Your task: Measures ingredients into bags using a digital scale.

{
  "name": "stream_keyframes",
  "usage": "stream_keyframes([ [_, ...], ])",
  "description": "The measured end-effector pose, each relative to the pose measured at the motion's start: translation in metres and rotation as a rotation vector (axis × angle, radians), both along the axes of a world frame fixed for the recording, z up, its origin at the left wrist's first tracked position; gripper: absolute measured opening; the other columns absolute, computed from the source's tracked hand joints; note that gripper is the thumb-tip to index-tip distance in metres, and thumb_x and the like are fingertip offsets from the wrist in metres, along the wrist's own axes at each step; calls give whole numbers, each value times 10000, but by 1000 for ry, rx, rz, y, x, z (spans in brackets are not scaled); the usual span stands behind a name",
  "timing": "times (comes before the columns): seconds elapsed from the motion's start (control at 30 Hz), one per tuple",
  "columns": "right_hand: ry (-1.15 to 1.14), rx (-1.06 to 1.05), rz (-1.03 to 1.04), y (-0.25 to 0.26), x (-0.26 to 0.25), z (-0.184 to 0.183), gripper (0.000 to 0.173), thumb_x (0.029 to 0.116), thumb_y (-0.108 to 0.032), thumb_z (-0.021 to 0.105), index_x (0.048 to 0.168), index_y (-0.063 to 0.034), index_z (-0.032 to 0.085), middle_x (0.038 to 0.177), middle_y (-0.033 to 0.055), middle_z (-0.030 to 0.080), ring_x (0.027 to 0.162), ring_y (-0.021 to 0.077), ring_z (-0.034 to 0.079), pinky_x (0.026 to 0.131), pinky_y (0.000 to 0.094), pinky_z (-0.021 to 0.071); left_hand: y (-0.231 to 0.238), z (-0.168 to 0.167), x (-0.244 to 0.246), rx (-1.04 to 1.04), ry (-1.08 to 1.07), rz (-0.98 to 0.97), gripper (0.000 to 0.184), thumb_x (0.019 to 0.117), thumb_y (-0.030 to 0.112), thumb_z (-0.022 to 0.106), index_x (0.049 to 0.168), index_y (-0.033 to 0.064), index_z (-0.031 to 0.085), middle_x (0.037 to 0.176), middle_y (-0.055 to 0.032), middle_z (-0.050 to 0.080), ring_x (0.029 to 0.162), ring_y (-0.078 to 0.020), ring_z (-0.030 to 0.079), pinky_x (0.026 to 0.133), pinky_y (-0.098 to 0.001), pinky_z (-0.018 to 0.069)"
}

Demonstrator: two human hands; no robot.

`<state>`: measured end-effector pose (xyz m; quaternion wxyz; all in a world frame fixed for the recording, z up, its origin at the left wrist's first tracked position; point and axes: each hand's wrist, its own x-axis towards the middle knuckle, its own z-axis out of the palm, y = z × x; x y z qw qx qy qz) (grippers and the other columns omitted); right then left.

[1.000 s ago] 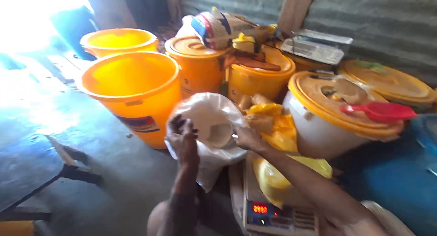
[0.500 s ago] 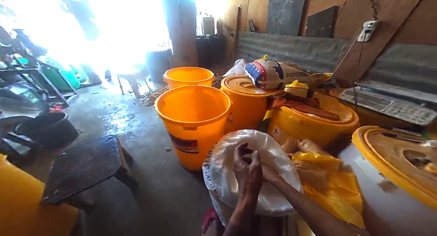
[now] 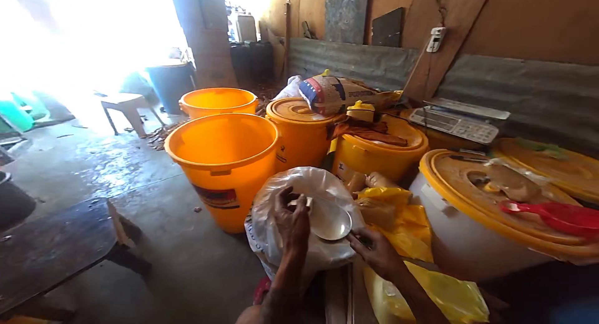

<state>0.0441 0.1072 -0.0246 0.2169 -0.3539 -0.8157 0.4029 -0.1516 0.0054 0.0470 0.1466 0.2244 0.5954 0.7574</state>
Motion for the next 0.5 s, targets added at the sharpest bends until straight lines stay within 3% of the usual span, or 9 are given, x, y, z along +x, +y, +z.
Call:
stream_keyframes([
  [0.07, 116, 8, -67, -18, 22, 1, 283, 968, -221, 664, 1181, -41, 712, 913, 69, 727, 749, 133, 683, 726, 334, 592, -4, 6, -3, 0, 20, 12, 389, 1008, 91, 605, 1377, -12, 536, 1112, -143, 677, 727, -161, 676, 606, -316, 577],
  [0.2, 112, 27, -93, -20, 28, 6, 309, 977, -265, 657, 1212, -71, 709, 987, 74, 735, 858, 158, 698, 838, 385, 587, -3, 5, 3, 21, -3, 17, 366, 1026, 92, 577, 1373, -11, 518, 1100, -142, 652, 698, -144, 650, 584, -290, 553],
  [0.3, 103, 0, -83, -21, 47, 26, 330, 981, -260, 650, 1254, -81, 695, 1012, 70, 733, 862, 146, 698, 838, 363, 586, -3, 3, 6, 31, -27, 32, 361, 1030, 88, 569, 1372, -14, 512, 1076, -132, 636, 678, -130, 639, 561, -277, 544],
  [0.43, 175, -22, -69, -30, 112, 46, 297, 979, -217, 670, 1216, -39, 691, 915, 43, 701, 725, 66, 639, 685, 236, 557, -7, 2, 13, 9, -5, 1, 352, 1020, 92, 576, 1358, 20, 514, 1050, -81, 629, 679, -96, 634, 564, -247, 541],
  [0.5, 195, -1, -94, -36, 142, 55, 274, 979, -198, 671, 1197, -35, 692, 910, 22, 701, 716, 32, 632, 667, 198, 549, -3, 0, 16, 5, 25, -22, 361, 1021, 113, 579, 1368, 43, 511, 1062, -62, 623, 694, -88, 636, 579, -248, 547],
])
